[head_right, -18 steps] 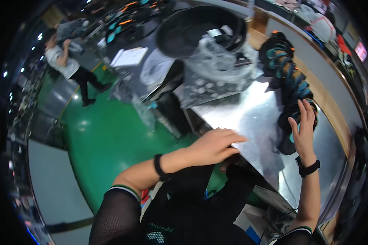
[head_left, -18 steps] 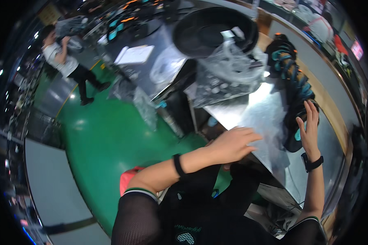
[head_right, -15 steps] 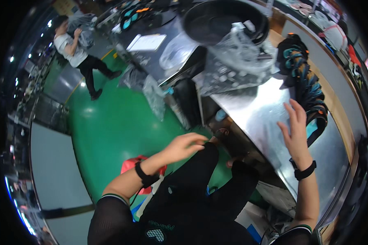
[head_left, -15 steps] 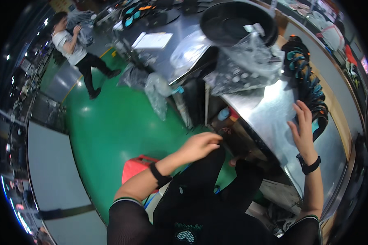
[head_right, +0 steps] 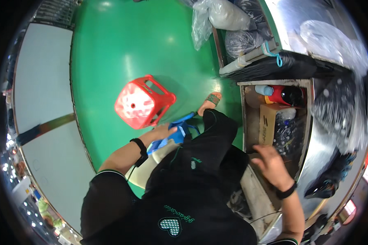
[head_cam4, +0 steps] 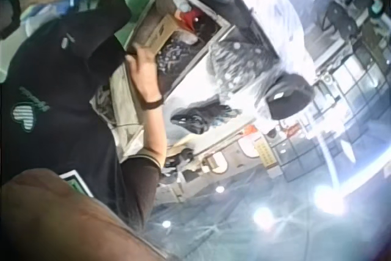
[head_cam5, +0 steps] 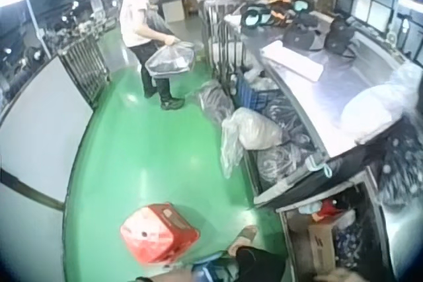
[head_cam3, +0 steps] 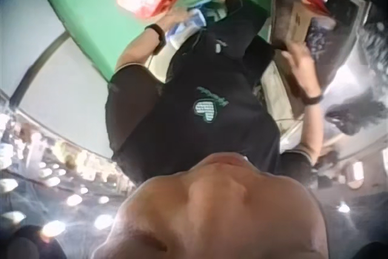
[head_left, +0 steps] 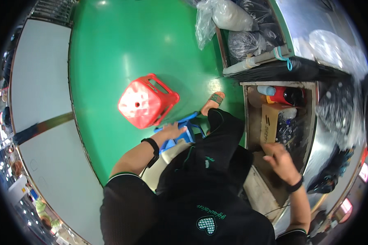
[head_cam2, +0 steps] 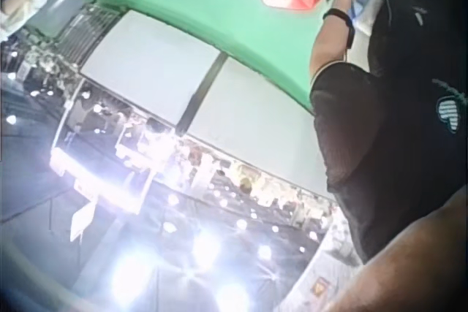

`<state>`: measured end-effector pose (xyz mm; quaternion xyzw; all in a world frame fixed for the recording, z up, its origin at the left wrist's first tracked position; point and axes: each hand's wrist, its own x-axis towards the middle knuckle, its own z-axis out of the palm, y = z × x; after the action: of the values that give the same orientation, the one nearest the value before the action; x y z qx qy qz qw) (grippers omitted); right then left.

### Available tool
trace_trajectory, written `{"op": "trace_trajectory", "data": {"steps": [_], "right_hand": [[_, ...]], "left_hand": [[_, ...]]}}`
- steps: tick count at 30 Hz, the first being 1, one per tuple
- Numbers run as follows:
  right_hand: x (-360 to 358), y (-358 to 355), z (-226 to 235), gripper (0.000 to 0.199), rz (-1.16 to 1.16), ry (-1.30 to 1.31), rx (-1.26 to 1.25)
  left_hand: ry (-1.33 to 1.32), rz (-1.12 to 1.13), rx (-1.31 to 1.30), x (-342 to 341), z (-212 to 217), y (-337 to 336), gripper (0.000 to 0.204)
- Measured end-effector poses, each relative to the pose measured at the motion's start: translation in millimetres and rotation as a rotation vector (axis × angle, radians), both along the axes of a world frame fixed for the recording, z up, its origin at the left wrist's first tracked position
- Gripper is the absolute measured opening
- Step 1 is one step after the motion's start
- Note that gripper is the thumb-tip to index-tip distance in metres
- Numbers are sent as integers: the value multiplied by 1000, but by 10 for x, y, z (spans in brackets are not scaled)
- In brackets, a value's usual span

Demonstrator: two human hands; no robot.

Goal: Insert and thread laces through the eyelets of a shoe upper.

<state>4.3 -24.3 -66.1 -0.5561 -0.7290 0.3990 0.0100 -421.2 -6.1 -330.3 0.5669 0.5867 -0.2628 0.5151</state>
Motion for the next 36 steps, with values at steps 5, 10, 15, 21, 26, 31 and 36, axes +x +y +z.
{"op": "trace_trajectory", "data": {"steps": [5, 10, 15, 21, 26, 31, 36], "right_hand": [[295, 18, -653, 39, 23, 81, -281], [455, -99, -997, 37, -153, 123, -667], [417, -3, -1109, 36, -155, 152, -832], [592, -190, -1306, 43, 10, -2, -832], [959, -373, -1565, 39, -126, -115, -794], [654, -54, -1780, 40, -149, -211, -816], [174, 121, -1994, 41, 61, -203, -590]], "left_hand": [[-117, 281, -310, 332, 144, -446, 63], [87, 114, -180, 621, 324, -908, 38], [116, 162, -217, 1005, 158, -2256, 34], [-138, 112, -407, 903, 104, -3632, 42], [128, 152, 136, 603, -585, -1566, 66], [535, -768, 428, -660, -787, 956, 84], [293, -941, 203, -1381, -1464, 1584, 46]]}}
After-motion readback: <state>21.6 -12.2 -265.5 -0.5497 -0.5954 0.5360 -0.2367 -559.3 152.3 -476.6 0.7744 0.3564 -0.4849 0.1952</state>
